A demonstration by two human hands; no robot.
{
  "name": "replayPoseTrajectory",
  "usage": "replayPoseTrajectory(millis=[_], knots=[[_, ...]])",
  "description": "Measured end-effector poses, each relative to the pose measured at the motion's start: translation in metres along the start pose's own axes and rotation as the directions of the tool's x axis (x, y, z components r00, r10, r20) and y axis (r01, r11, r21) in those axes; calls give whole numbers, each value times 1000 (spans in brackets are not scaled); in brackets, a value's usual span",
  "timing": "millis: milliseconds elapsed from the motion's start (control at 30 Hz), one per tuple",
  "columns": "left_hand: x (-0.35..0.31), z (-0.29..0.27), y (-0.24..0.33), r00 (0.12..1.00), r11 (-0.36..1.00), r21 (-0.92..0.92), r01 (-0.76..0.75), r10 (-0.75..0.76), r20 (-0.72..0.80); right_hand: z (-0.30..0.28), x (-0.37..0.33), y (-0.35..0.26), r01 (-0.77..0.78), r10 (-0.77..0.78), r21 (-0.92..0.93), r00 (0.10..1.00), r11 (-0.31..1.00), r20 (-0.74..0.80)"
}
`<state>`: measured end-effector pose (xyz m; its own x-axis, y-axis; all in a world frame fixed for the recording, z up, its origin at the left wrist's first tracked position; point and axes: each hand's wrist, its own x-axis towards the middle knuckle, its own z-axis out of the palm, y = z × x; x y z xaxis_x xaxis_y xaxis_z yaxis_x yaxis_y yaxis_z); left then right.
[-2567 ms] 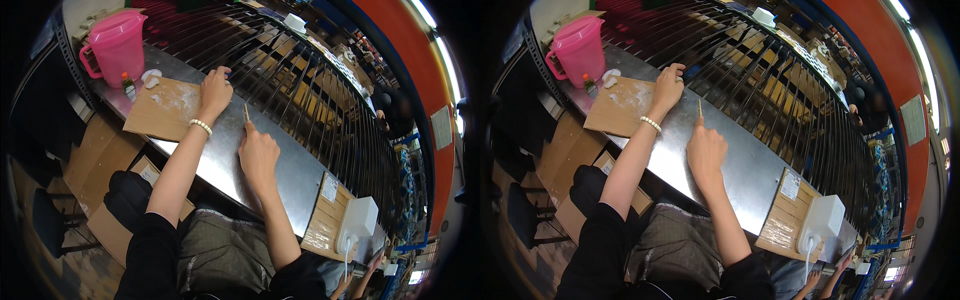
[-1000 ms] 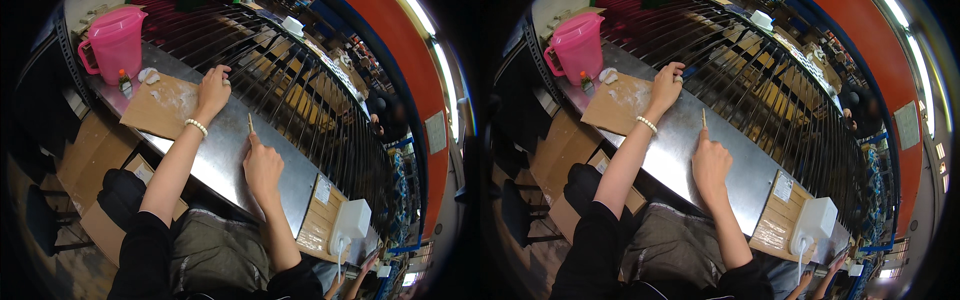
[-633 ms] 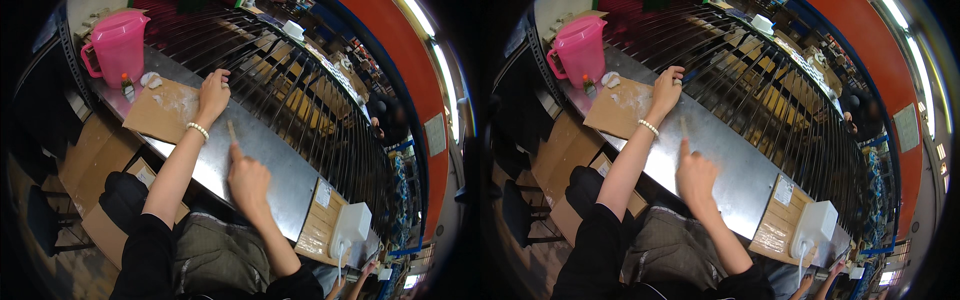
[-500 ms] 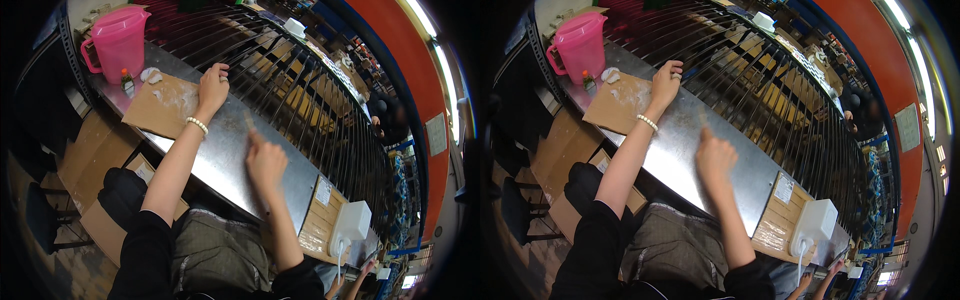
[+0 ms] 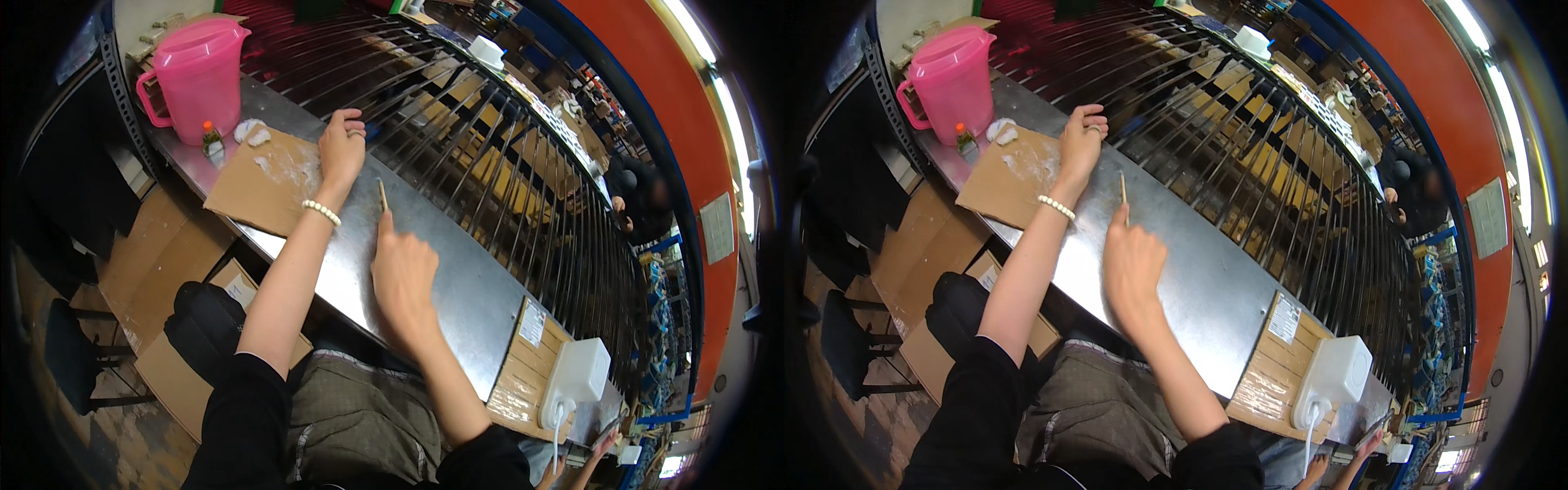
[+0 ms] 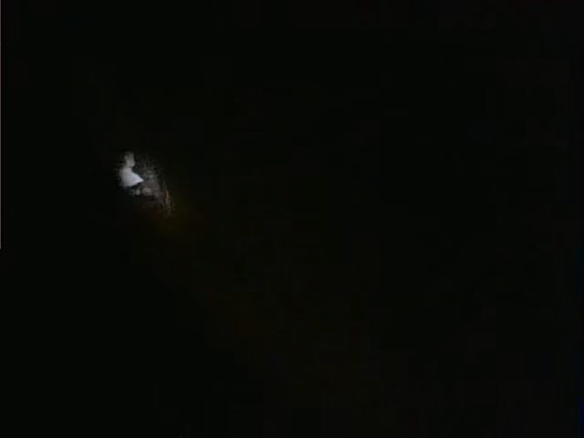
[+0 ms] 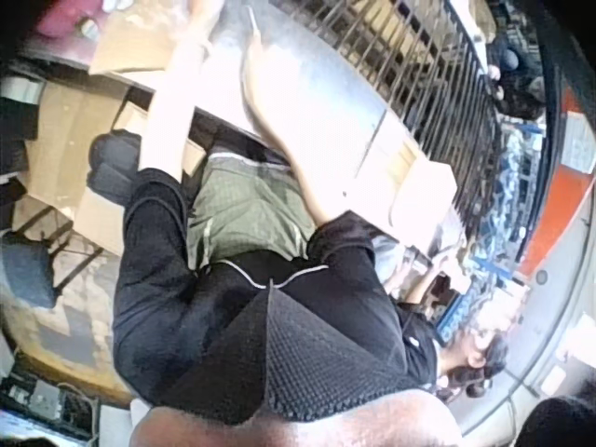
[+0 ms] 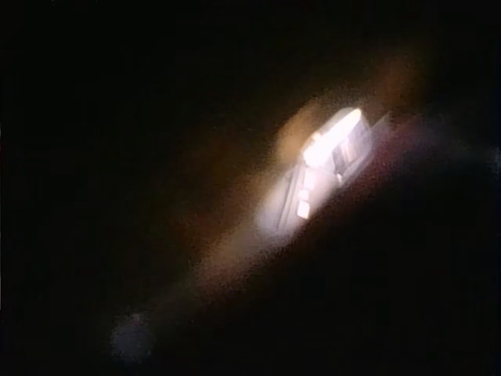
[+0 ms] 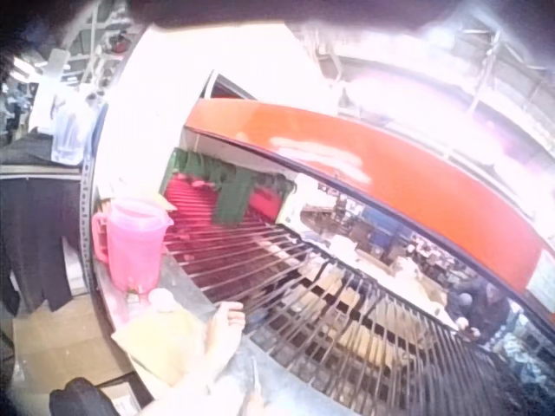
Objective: The person wipes a metal countertop using a wooden stick and a white cloth. They repeatedly rub the surface in short strokes, occasionally adjusting the cloth and repositioning the stick. The task continues across the same area without visible accumulation of debris or a clear final state.
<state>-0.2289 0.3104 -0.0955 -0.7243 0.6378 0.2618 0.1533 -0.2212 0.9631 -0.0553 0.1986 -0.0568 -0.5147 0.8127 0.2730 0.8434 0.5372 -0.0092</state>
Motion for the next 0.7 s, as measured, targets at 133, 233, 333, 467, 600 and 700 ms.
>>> replayPoseTrajectory(millis=[133, 233, 333, 467, 600, 700], knots=[[-1, 6, -2, 998, 999, -10, -30, 29, -61, -6, 10, 5, 42, -41, 36, 998, 998, -49], [-2, 6, 3, 998, 997, -75, -12, 8, -58, -5, 11, 11, 86, -82, 51, 995, 995, -65], [-8, 2, 5, 999, 999, 9, 38, -39, 17, -13, -13, 5, 11, -16, 61, 997, 998, 76], [-3, 4, 9, 1000, 1000, -8, 6, -6, 26, -3, 12, 19, 113, -106, 50, 988, 992, -115], [-5, -2, 8, 999, 999, -13, 38, -38, 20, -1, 2, 0, 61, -60, 11, 998, 998, -9], [-4, 1, 6, 1000, 1000, -9, 28, -28, 6, -1, 1, -4, 44, -44, 5, 999, 999, 12]])
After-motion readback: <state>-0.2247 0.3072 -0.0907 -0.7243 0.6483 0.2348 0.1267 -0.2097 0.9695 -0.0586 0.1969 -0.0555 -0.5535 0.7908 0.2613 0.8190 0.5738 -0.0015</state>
